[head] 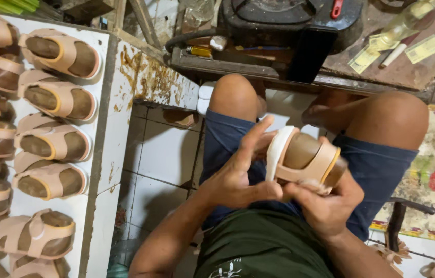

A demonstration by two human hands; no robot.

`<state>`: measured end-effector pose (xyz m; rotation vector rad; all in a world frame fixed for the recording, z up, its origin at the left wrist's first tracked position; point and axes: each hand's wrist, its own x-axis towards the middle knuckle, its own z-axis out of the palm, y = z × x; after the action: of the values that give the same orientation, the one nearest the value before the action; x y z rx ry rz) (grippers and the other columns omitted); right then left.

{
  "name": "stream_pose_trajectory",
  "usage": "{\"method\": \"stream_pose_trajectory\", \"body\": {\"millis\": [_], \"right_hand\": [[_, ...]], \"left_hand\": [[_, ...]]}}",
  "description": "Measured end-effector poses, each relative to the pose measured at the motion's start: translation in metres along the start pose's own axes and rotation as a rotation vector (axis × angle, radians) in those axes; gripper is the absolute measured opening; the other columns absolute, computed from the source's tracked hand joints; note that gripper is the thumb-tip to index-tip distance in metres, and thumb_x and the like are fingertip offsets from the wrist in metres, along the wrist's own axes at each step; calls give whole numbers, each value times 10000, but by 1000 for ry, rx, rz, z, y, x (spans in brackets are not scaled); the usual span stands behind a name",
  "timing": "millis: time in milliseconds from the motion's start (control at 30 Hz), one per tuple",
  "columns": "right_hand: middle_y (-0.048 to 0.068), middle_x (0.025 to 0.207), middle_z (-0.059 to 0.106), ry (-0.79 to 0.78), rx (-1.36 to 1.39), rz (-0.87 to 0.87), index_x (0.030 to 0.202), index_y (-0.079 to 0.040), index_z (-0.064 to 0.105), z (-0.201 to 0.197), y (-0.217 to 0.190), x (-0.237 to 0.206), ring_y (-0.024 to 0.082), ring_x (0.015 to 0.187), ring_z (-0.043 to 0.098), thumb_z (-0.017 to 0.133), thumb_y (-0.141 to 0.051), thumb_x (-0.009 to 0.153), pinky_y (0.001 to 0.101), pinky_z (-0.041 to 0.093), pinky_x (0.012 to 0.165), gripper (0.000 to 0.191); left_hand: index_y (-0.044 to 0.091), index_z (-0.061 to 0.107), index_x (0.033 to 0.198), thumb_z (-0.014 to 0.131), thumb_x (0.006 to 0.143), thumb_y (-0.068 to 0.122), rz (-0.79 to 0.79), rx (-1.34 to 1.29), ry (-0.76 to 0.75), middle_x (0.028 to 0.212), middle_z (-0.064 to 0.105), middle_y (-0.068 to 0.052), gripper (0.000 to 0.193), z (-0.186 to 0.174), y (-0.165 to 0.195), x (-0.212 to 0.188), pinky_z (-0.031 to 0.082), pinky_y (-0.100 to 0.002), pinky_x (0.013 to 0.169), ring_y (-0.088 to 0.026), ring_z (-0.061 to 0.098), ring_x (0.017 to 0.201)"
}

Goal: The person heats a sandal sole on a gas stove and presses it onto a sandal upper. They then use a knife to trim excess material from the edges and inspect the fit. The process is repeated for a second sandal.

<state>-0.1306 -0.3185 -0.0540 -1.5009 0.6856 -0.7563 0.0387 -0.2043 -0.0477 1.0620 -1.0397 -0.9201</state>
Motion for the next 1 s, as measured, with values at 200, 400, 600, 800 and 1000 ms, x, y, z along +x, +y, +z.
{"method": "stream_pose_trajectory", "body": {"millis": [200,400,600,800,1000], "right_hand": [[83,1153,702,-47,251,157,1323,75,626,-19,10,5,132,1005,666,837,-30,835,274,556,893,541],[77,1155,703,-78,190,149,1312,66,621,-17,8,2,123,1004,672,831,-8,813,273,563,893,546],[89,1169,718,-65,200,202,1330,72,623,-13,4,6,139,1018,696,818,-14,821,289,580,920,551],[109,1194,710,-75,210,201,1367,94,604,-16,8,9,145,1043,683,822,-20,838,297,569,935,584],[186,1286,661,-176,-46,-105,1411,78,521,-22,1,18,207,1144,673,859,-126,807,330,562,986,722]], "left_hand": [[93,25,1718,837,918,295,-228,59,-120,1771,308,-167,1158,-7,-14,1,466,-395,1236,-248,510,1516],[93,62,1737,832,941,204,-202,-33,-143,1691,362,-172,1113,-11,-13,0,408,-372,1254,-252,492,1484],[61,104,1677,703,911,423,-311,-82,-85,1571,524,-191,1038,-15,-8,0,419,-358,1243,-241,592,1392],[55,2,1706,696,1024,526,-202,-43,-102,1737,317,-199,1081,-10,-10,0,322,-416,1347,-291,411,1538],[45,248,1722,533,1029,594,-449,-140,159,1196,631,-207,929,-20,-24,3,486,-344,975,-227,542,991]]}}
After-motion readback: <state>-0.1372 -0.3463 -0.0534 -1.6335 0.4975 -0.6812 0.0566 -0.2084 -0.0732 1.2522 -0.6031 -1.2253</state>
